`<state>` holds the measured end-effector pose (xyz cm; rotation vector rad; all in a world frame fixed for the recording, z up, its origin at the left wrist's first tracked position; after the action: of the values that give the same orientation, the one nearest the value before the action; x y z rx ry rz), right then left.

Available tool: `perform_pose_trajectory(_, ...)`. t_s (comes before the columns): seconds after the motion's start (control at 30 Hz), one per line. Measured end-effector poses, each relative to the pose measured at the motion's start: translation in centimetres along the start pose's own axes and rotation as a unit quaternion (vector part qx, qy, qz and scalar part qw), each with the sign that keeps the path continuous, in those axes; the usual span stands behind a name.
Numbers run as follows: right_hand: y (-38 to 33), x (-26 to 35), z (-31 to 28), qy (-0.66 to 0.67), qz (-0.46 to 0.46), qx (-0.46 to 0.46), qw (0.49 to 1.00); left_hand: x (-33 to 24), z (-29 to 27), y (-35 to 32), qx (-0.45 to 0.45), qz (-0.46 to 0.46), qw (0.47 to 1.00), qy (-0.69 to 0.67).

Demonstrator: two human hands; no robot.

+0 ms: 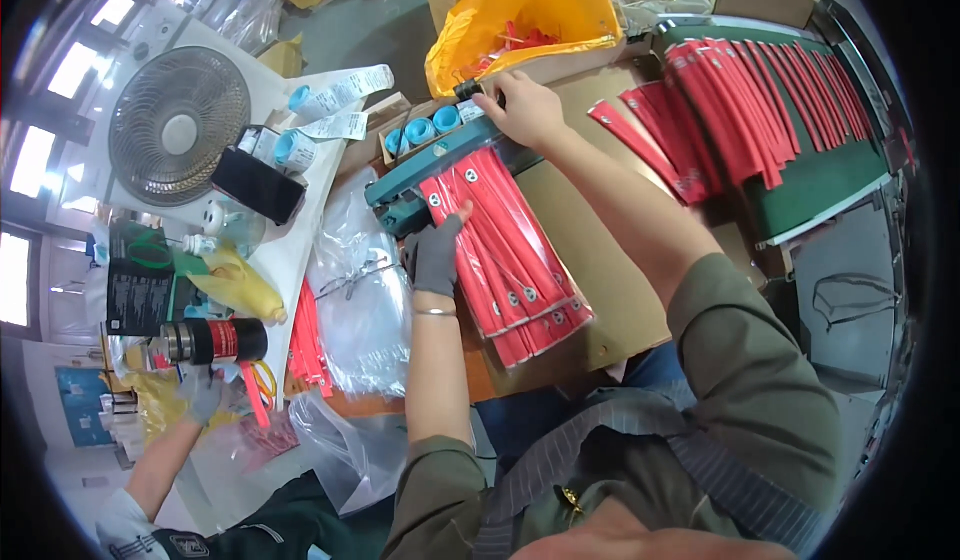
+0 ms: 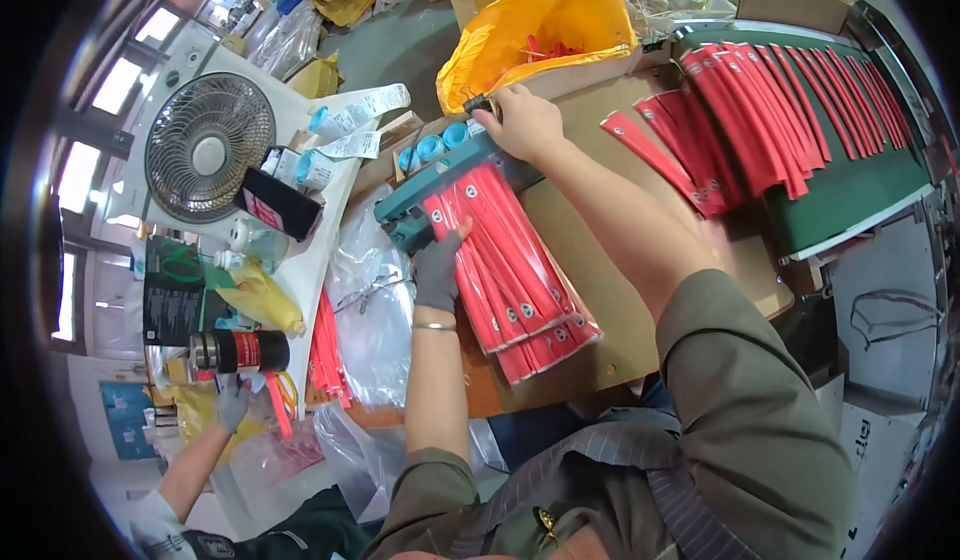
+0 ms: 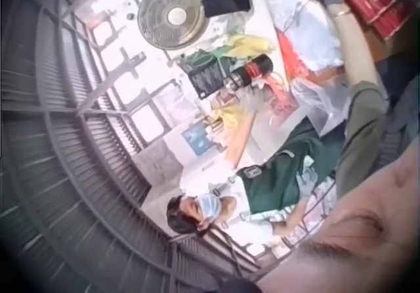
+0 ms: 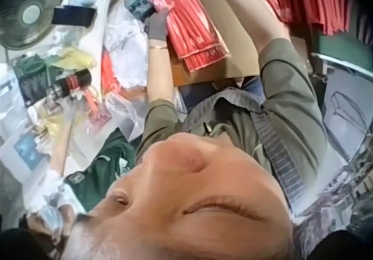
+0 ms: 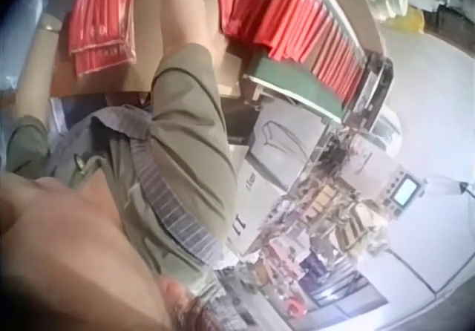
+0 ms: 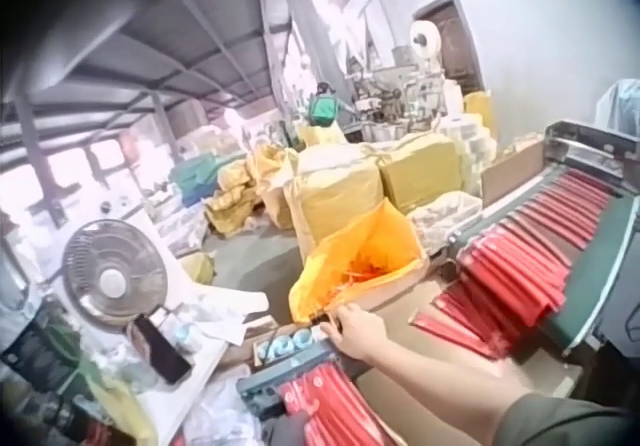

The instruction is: The recorder is packaging pink fabric items into plastic bags and placing them into cardboard boxes at a warehouse workstation.

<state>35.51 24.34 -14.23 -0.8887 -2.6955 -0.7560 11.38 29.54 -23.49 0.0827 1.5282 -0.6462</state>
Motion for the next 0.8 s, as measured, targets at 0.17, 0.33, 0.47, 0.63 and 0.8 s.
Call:
perform_pose_trajectory(0.17,-10.1,0.5,0.2,0.285,0.104,0.163,0.939,-0.4,-2.3,-2.5,0.024,0.104,0.994,-0.019)
perform_pose_trajectory(0.33,-23.0,1.4,2.8,0.369,0.127,0.384,0.837,2.5,-1.3,-12.3,-0.019,0.017,0.989,0.147)
perform_pose_trajectory(0.47,-27.8,3.6,-4.5,0.537,0.161,0.416,0.716,7.3,-0.2,-16.7,0.132,-0.131,0.922,-0.339)
perform_pose_trajectory(0.63,-32.4,11.0,-7.5,0.61,0.156,0.463,0.624,2.7,-8.3,-26.2,0.077,0.07,0.978,-0.183)
perform_pose_trajectory(0.8,-29.2,29.0,-12.4,0.608,-0.058,0.487,0.625,-2.0,-37.4,-35.8,-0.442,0.101,0.616,0.644)
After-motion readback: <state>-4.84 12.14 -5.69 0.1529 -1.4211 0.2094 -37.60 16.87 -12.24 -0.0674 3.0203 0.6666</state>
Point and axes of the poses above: each hand's wrist, its own y-axis towards the middle knuckle, its own z-axis out of the palm, x = y × z, the point moved 8 cm from there along y, towards the middle knuckle, and after that the axes turned 13 degrees about -y, right-handed, at the moved point
